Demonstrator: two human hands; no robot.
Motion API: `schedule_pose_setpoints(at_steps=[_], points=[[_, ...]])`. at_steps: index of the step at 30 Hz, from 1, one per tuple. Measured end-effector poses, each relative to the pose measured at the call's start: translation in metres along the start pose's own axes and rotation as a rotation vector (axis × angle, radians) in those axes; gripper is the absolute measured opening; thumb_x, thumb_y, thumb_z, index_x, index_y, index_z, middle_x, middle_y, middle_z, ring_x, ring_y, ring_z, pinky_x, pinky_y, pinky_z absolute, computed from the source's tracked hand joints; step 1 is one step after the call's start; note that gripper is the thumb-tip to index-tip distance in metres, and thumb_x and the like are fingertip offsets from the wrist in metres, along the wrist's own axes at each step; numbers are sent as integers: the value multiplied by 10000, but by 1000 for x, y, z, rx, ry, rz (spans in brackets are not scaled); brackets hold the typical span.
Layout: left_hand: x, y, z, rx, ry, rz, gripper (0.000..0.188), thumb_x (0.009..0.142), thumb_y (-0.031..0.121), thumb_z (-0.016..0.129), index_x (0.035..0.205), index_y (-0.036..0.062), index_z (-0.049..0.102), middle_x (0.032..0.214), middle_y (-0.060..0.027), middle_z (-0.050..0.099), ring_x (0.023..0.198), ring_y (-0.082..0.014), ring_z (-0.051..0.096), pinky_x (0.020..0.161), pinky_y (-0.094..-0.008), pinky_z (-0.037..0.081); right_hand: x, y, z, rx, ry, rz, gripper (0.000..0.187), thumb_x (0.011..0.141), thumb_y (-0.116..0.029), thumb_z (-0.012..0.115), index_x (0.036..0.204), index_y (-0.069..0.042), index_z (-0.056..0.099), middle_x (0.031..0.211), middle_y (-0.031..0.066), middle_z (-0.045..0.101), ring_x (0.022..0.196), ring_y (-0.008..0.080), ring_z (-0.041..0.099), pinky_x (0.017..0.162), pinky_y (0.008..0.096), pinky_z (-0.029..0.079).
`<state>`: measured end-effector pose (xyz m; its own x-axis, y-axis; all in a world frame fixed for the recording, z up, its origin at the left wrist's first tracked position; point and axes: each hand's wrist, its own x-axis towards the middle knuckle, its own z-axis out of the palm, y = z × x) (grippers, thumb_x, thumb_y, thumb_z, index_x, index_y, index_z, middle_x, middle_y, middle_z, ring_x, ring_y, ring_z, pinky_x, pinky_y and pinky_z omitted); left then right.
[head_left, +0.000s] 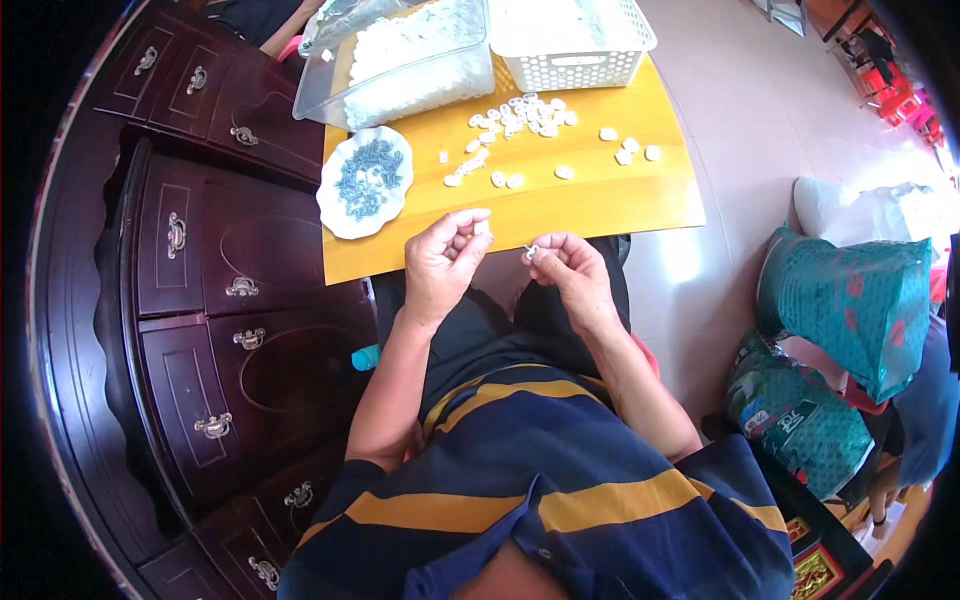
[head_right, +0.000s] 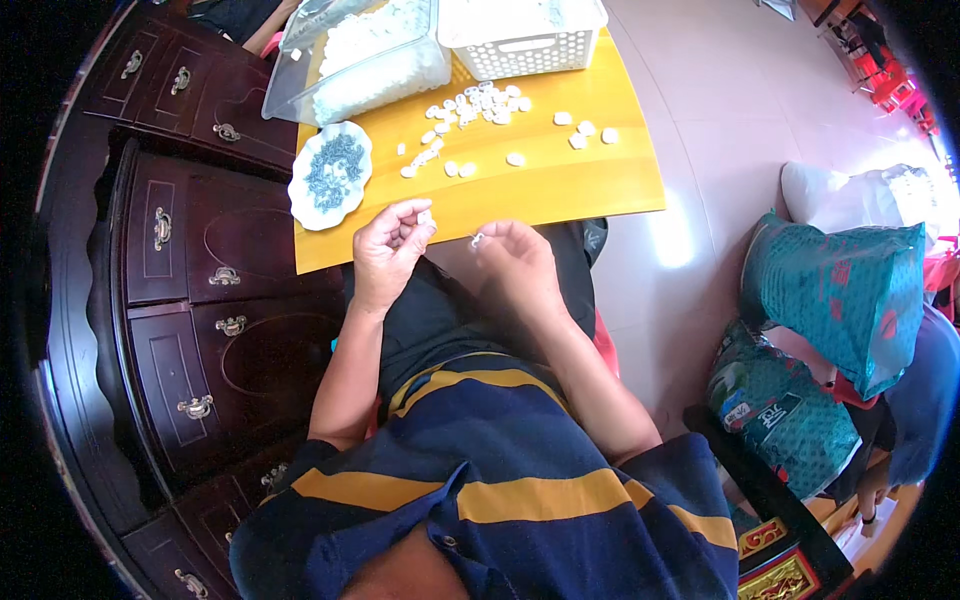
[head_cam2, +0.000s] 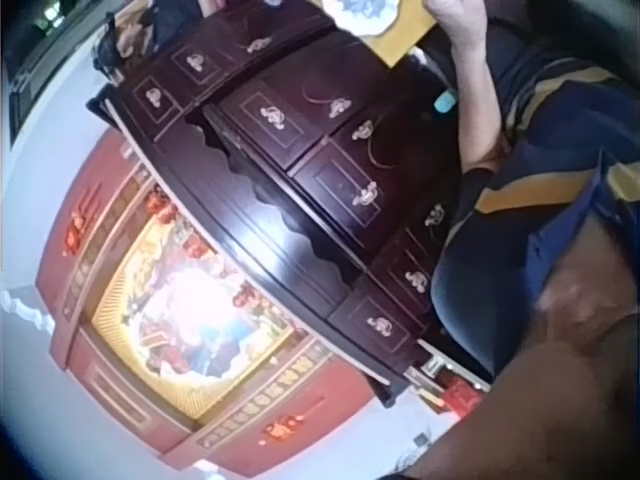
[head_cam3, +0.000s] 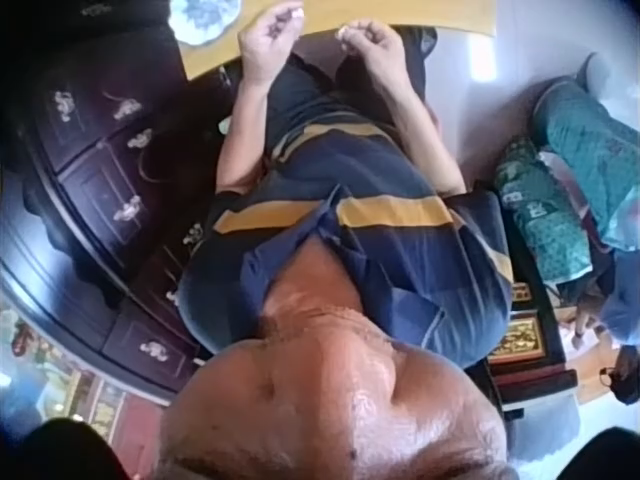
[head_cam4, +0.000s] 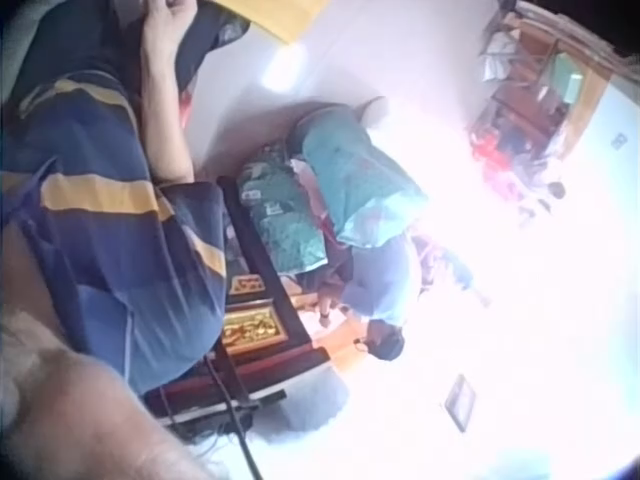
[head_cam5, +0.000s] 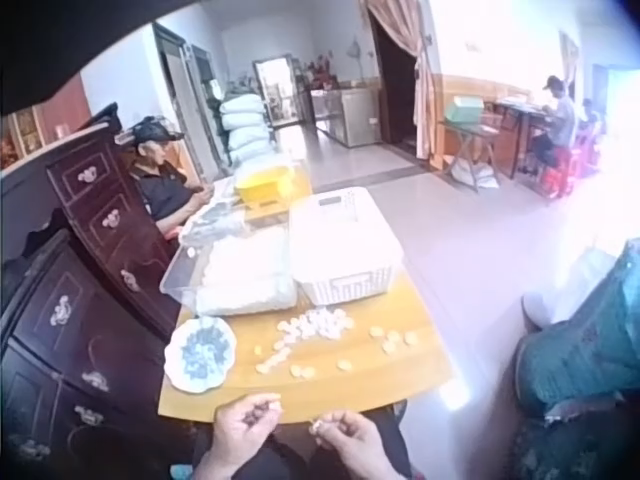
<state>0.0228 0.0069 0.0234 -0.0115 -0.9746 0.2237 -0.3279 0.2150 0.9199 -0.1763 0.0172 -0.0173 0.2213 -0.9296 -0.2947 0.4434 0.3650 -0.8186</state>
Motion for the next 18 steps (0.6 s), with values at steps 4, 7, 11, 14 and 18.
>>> schedule_pose_setpoints(at_steps=[4,7,11,14,18], points=[[-2,6,0,59,-44,22,248,919,-44,723,1164,-33,686,927,-7,697,726,-34,606,680,-199,528,0,0,0,-11,-5,-1,93,1012,-106,651,1076,-42,672,943,37,737,802,81,658,757,213,517],[-2,12,0,59,-131,-28,246,914,-28,734,1156,-25,691,924,-5,704,726,-36,611,688,-201,532,1,5,-2,4,-53,-21,94,1010,-108,657,1073,-40,670,942,31,731,805,79,657,756,211,514],[-2,15,1,71,-200,-33,227,909,-14,738,1132,-7,700,900,-29,725,760,-64,664,704,-218,555,0,6,-1,9,-71,-28,92,1007,-109,662,1066,-40,669,942,27,724,809,76,653,756,209,513],[-1,15,2,82,-251,-40,225,909,-13,732,1132,-1,703,909,-61,750,790,-90,708,720,-236,575,1,7,-2,2,-76,-29,90,1007,-104,665,1069,-39,671,949,23,719,812,76,650,757,210,513],[0,15,2,86,-283,-47,245,908,-9,733,1152,-4,710,918,-61,751,804,-92,707,737,-238,576,2,9,-3,-46,-79,-47,100,1004,-101,676,1079,-35,673,942,19,711,817,79,650,756,212,514]])
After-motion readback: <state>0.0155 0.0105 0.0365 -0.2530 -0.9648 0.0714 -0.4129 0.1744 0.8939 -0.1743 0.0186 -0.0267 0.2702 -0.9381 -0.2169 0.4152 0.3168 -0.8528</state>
